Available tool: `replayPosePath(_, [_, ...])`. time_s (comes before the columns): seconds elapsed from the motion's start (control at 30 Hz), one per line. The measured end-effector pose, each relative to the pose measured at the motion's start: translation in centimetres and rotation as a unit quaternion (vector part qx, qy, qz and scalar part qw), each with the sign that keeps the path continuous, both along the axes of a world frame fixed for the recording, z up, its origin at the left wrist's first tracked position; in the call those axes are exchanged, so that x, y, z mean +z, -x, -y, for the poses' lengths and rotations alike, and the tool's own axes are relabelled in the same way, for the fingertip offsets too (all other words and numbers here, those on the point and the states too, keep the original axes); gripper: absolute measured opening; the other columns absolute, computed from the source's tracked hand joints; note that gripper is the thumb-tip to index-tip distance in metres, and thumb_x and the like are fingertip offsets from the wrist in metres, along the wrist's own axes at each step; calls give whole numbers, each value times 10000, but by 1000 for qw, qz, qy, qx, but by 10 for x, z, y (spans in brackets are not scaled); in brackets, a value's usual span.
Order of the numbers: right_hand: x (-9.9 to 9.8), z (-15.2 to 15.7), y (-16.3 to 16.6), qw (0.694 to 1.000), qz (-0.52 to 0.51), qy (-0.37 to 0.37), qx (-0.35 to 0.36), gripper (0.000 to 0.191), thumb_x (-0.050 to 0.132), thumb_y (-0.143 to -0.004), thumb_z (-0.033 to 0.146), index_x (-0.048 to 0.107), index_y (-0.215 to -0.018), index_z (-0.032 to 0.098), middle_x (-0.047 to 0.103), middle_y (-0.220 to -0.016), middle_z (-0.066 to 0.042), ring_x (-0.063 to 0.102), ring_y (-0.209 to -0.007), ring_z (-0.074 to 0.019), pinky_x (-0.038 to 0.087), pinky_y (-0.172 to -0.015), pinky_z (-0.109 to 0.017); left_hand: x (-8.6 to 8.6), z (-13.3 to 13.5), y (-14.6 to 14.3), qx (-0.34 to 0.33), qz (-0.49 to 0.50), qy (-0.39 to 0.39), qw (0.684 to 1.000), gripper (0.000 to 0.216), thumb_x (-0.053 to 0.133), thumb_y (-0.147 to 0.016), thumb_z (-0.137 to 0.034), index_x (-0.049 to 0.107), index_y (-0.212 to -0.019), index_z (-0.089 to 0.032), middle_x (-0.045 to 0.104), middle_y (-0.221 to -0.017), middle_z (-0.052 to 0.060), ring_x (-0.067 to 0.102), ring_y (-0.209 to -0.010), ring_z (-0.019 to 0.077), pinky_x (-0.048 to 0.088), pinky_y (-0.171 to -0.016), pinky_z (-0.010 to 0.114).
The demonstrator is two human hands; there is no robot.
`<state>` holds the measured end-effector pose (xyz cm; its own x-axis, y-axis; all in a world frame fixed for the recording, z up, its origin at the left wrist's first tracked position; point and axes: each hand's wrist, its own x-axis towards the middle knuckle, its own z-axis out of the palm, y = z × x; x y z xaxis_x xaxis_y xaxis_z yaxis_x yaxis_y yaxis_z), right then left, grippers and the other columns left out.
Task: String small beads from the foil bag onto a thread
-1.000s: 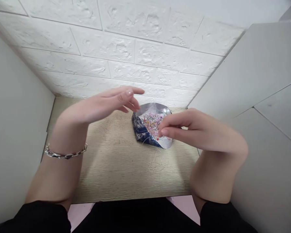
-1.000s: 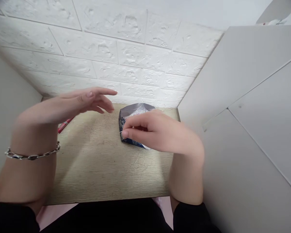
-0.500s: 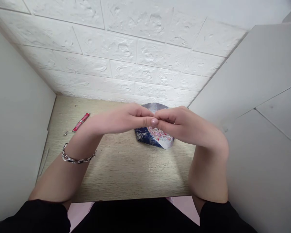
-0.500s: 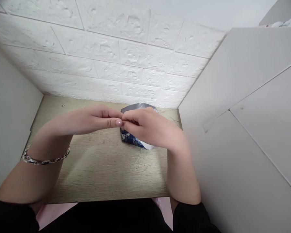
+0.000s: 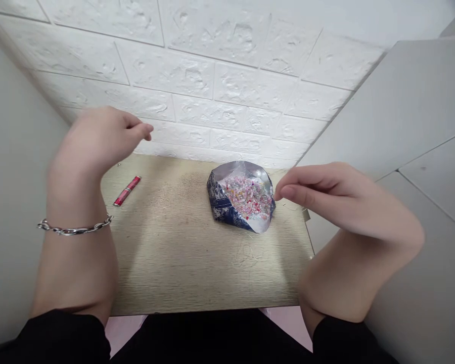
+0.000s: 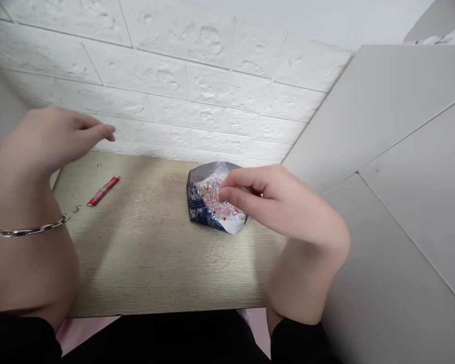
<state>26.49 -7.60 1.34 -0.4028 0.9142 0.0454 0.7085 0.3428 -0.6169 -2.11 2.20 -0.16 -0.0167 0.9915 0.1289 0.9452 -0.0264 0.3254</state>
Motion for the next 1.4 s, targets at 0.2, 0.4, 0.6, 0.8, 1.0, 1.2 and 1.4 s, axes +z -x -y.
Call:
replayPosePath(0.2, [-3,-2,1,999,-8,29,37,211,427,-810,323,595,-805,196,541,-633,-14,453,-568,-107,348,-504,-244,3,2,3,30,-15,28,999,506,326,-727,-599,555,-955,-210,520,-915,43,439,-841,205,378,-717,361])
replayPosePath(0.4, [-20,-20,18,993,15,76,84,217,382,-823,259,522,-986,224,473,-579,37,412,-531,-84,326,-507,-227,5,4,1,25,-9,20,999,467,267,-770,-531,492,-1008,-197,487,-1018,48,415,-866,191,371,-752,363])
replayPosePath(0.6, [-33,-35,44,987,15,101,121,259,401,-820,338,504,-1024,215,462,-613,37,423,-552,-84,329,-535,-236,2,5,-3,-75,35,-5,997,405,299,-793,-499,504,-951,-188,517,-933,35,431,-780,141,363,-705,315])
replayPosePath(0.8, [-44,-46,53,993,-13,77,92,401,435,-811,377,419,-1176,212,487,-700,21,454,-608,-83,360,-600,-250,5,25,-47,-312,142,56,938,300,409,-769,-434,581,-747,-189,507,-656,-13,461,-644,90,368,-581,216])
replayPosePath(1.0, [-45,-50,47,967,67,211,129,430,477,-763,459,503,-1122,223,547,-813,-15,480,-539,-76,384,-517,-242,3,28,-52,-254,170,2,952,303,411,-768,-403,614,-752,-177,459,-581,-24,516,-658,107,398,-615,228])
replayPosePath(1.2, [-45,-50,41,960,74,221,158,485,504,-738,480,533,-1146,220,617,-934,-48,568,-752,-147,416,-647,-260,4,30,-50,-248,220,-14,943,309,435,-772,-424,618,-730,-179,566,-625,-14,541,-606,89,424,-605,221])
replayPosePath(1.4, [-45,-49,41,971,33,170,168,509,506,-743,465,481,-1188,221,584,-1056,-54,541,-895,-162,410,-741,-279,4,35,-53,-338,276,16,900,256,457,-787,-350,618,-708,-167,631,-701,-27,564,-591,59,447,-588,177])
